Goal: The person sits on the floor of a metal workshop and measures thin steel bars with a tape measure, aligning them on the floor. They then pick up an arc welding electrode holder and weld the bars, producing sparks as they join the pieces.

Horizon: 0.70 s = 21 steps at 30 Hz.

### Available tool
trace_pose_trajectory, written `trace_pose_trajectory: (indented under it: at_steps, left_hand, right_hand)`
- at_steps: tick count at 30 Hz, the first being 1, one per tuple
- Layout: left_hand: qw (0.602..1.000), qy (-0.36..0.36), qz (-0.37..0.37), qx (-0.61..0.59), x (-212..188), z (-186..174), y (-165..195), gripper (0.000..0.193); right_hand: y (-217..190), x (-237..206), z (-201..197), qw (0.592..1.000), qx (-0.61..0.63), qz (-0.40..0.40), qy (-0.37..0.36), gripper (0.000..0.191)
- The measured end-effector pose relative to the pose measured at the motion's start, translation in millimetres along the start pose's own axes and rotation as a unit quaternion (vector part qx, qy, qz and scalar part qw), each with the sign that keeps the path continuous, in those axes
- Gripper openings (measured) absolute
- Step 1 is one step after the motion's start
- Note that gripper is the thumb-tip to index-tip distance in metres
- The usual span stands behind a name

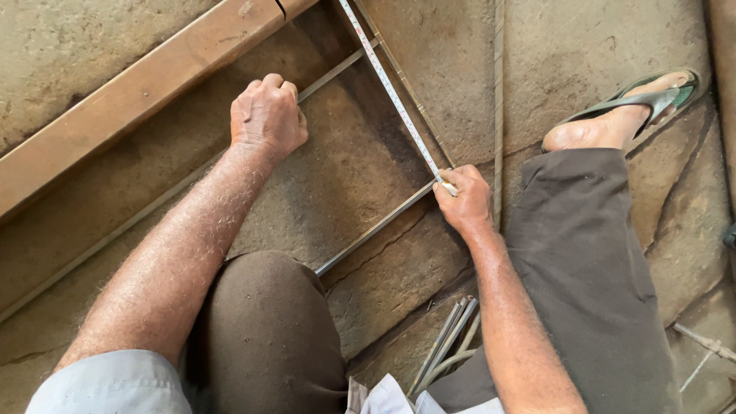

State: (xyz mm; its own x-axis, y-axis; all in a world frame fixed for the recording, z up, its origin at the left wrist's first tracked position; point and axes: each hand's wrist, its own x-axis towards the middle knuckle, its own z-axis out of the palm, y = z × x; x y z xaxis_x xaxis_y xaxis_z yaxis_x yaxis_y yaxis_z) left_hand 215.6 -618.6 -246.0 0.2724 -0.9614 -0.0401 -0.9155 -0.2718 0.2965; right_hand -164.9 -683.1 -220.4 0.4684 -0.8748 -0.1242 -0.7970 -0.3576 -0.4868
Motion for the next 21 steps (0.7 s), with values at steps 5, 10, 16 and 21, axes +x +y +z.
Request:
trace_pose_trajectory:
  at_steps: [5,10,16,21]
  left_hand:
    - [1.000,0.005,0.002,-0.008,-0.4,-2.6,0.7,0.014]
    - [1.000,0.011,0.005,-0.011,-0.8,-3.2,1.0,0.014]
    - [1.000,0.010,0.005,-0.009,-0.7,1.0,-0.3,0.013]
    - [1.000,0.008,0.005,-0.005,-0.2,4.1,-1.6,0.011]
  right_hand:
    - [2.5,-0.3,3.5,1.000,0.014,-0.007,0.006,0.027]
    - [3.1,0.3,3.1,1.000,0.009,-0.008,0.007,0.027]
    - [-0.7,0.3,-0.1,1.000,-0.007,0.001,-0.004,0.028]
    - [-3.5,0.4,-0.3,1.000,-0.002,0.002,-0.005,0.028]
